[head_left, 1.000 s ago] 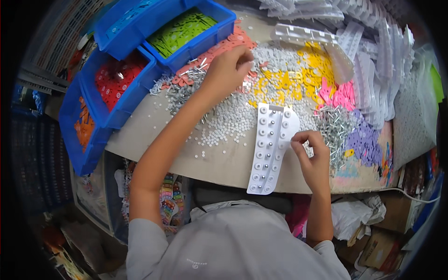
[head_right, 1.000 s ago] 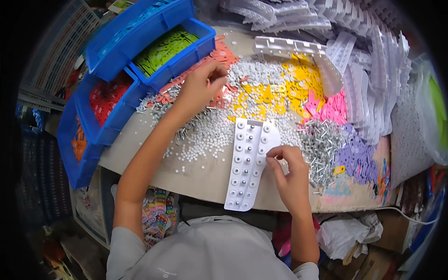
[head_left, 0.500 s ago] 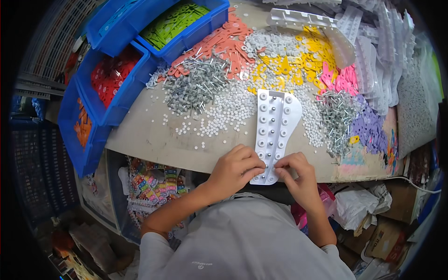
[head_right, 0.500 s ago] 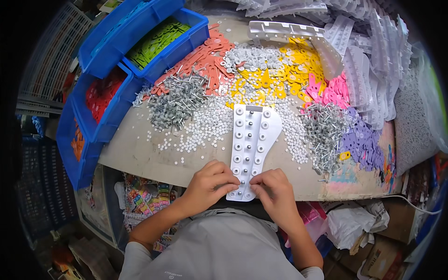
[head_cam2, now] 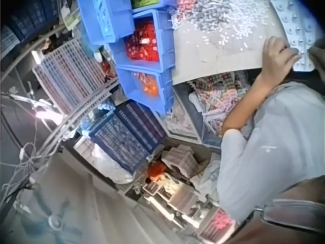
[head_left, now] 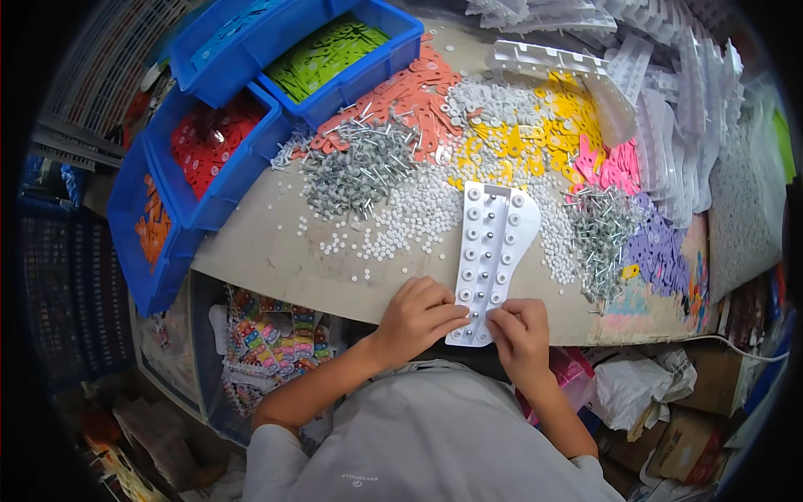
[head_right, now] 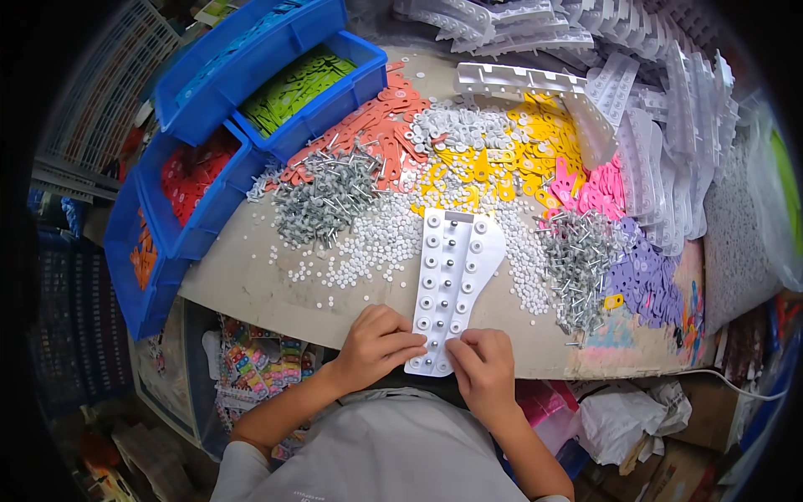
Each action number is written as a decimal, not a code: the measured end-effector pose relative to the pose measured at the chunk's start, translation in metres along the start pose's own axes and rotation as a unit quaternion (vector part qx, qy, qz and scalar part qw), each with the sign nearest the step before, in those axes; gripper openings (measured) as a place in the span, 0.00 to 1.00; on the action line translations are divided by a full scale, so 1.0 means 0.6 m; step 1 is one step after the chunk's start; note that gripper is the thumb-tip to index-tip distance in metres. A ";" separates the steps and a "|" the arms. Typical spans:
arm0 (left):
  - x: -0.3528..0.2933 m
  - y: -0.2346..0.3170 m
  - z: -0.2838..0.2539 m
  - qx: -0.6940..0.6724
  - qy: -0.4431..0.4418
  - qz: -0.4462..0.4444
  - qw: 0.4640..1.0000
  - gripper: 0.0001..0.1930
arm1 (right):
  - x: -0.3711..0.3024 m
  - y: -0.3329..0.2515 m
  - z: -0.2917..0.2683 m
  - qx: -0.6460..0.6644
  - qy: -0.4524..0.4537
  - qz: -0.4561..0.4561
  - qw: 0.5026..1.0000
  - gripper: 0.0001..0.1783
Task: Assembling a toy xylophone by placing colorful metal keys and plastic components onto a white frame.
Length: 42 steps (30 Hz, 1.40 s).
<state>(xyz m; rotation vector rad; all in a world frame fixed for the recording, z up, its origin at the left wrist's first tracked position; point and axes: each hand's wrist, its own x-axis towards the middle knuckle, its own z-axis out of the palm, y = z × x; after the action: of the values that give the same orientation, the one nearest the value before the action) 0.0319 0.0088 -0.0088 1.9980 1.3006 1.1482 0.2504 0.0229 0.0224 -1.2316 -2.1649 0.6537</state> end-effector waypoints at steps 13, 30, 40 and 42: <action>0.200 -0.095 -0.047 0.104 0.124 0.002 0.987 0.06 | 0.029 0.007 -0.037 0.052 -0.035 -0.002 0.998 0.08; 0.324 -0.210 -0.045 0.290 0.075 0.068 0.952 0.05 | 0.310 0.117 -0.046 -0.102 0.092 -0.007 0.990 0.06; 0.106 -0.052 -0.042 0.001 0.121 0.034 0.992 0.06 | 0.424 0.186 0.029 -0.202 0.079 -0.061 0.974 0.04; 0.067 -0.036 -0.049 -0.062 0.089 -0.065 0.992 0.05 | 0.425 0.191 0.035 -0.187 0.104 -0.052 0.975 0.02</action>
<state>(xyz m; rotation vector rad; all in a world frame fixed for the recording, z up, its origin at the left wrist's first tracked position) 0.0043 0.0528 0.0056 1.7289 1.3884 1.3342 0.1981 0.2964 -0.0097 -1.2936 -2.2150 0.0660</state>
